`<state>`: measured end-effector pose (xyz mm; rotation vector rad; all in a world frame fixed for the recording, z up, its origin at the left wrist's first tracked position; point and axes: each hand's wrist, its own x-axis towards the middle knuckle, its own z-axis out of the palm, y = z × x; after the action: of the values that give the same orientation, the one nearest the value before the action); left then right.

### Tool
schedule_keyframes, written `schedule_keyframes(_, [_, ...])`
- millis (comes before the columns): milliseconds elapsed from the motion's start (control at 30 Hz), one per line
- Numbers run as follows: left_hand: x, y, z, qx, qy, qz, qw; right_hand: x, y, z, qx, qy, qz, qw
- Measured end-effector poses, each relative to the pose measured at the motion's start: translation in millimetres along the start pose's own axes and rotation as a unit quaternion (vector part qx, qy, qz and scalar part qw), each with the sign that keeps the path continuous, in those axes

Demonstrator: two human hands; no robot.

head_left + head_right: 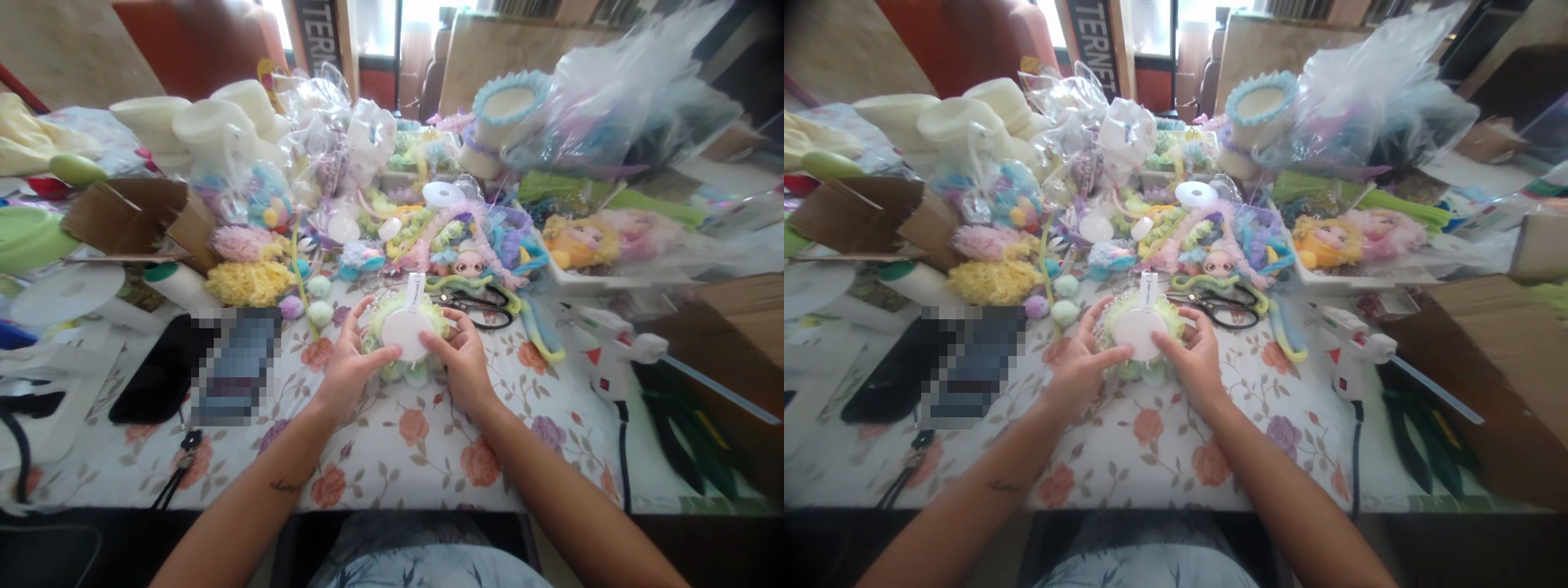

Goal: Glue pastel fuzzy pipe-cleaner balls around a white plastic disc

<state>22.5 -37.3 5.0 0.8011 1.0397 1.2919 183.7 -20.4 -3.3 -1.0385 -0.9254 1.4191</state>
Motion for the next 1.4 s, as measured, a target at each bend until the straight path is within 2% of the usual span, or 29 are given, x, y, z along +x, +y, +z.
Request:
schedule_keyframes(367, [-1,-1,0.8,-0.003,0.034,0.016,0.999,-2,-4,4,-0.031,-0.008,0.019,0.999])
schedule_keyframes(567, [0,1,0.2,-0.004,0.009,0.012,1.0,-1,-1,1,-0.01,-0.002,0.003,1.0])
schedule_keyframes(900, [0,3,1.3,-0.034,-0.02,-0.067,0.997,1,1,-1,0.01,0.014,0.0,1.0])
schedule_keyframes(1167, [-1,-4,0.9,-0.021,0.019,-0.054,0.998,0,-1,1,0.004,0.009,0.017,1.0])
schedule_keyframes(1300, [0,-5,0.4,-0.012,0.026,-0.025,0.999,-1,-3,4,-0.003,0.004,0.013,1.0])
schedule_keyframes(1400, [-1,-5,1.3,-0.022,0.024,-0.027,0.999,0,-2,4,-0.011,0.011,0.015,1.0])
